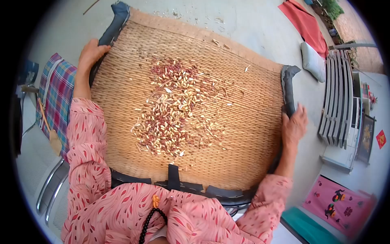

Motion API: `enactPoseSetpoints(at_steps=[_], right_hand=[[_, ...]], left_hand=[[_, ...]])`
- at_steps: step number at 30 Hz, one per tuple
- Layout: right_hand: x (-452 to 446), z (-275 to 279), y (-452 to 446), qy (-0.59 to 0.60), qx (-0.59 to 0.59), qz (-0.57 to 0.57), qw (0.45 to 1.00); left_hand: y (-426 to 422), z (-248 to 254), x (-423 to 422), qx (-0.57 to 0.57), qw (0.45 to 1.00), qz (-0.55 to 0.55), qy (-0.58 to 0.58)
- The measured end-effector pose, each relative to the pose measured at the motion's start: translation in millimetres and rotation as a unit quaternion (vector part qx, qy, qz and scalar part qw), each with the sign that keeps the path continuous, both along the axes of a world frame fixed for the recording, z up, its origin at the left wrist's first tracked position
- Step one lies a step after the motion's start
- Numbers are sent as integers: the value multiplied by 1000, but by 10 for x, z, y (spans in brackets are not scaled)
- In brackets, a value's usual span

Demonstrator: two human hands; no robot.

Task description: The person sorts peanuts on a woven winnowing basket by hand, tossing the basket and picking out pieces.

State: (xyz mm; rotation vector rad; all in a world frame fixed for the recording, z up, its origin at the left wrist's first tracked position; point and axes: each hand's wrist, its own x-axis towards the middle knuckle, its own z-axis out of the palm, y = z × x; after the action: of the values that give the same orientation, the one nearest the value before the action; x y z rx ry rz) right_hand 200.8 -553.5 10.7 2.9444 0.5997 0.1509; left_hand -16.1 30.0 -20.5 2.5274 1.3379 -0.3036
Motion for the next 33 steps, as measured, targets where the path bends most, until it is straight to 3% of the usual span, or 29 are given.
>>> enactPoseSetpoints(at_steps=[2, 4, 9, 10, 13, 14, 17, 19, 21, 24, 25, 26, 28, 30, 33], right_hand=[[-8, 81, -277, 133, 53, -76, 987], [29, 273, -240, 288, 127, -141, 938], [72, 114, -411, 218, 93, -114, 965], [72, 120, -403, 212, 93, -106, 967], [6, 112, -447, 205, 146, -102, 962], [-50, 81, -467, 203, 177, -103, 957], [-260, -36, -684, 115, 197, -62, 972], [-449, -62, -928, 72, 230, -34, 970], [-765, 121, -907, 60, 380, 1, 923], [-793, -57, -852, 80, 309, -23, 947], [-630, -591, -864, 74, 317, 18, 945], [-599, -938, -1031, 47, 197, -13, 979], [-913, -836, -820, 123, 250, -48, 959], [-819, -904, -822, 175, 226, -68, 956], [-854, -695, -720, 155, 233, -51, 959]], left_hand=[[-55, 47, -1, -3, 1000, 11, 5], [22, 41, 33, -56, 998, 13, -19], [-31, 233, -44, -152, 987, -50, -18], [-88, 372, -126, -186, 982, -3, -26], [-116, 398, -414, -200, 979, 3, -49], [-270, 544, -493, -185, 979, 23, -79], [-287, 493, -829, -32, 993, -60, -98], [-427, 635, -1164, -118, 969, -63, -206], [-989, 1101, -1303, -242, 919, -23, -310], [-1044, 1099, -1318, -231, 916, -66, -322], [-695, 870, -1348, -112, 952, -88, -270], [-566, 667, -1377, -22, 976, -92, -195], [-423, 465, -1578, -65, 985, -24, -160], [-448, 219, -1507, -128, 985, 13, -119], [-366, 119, -1641, -160, 973, 5, -168]])
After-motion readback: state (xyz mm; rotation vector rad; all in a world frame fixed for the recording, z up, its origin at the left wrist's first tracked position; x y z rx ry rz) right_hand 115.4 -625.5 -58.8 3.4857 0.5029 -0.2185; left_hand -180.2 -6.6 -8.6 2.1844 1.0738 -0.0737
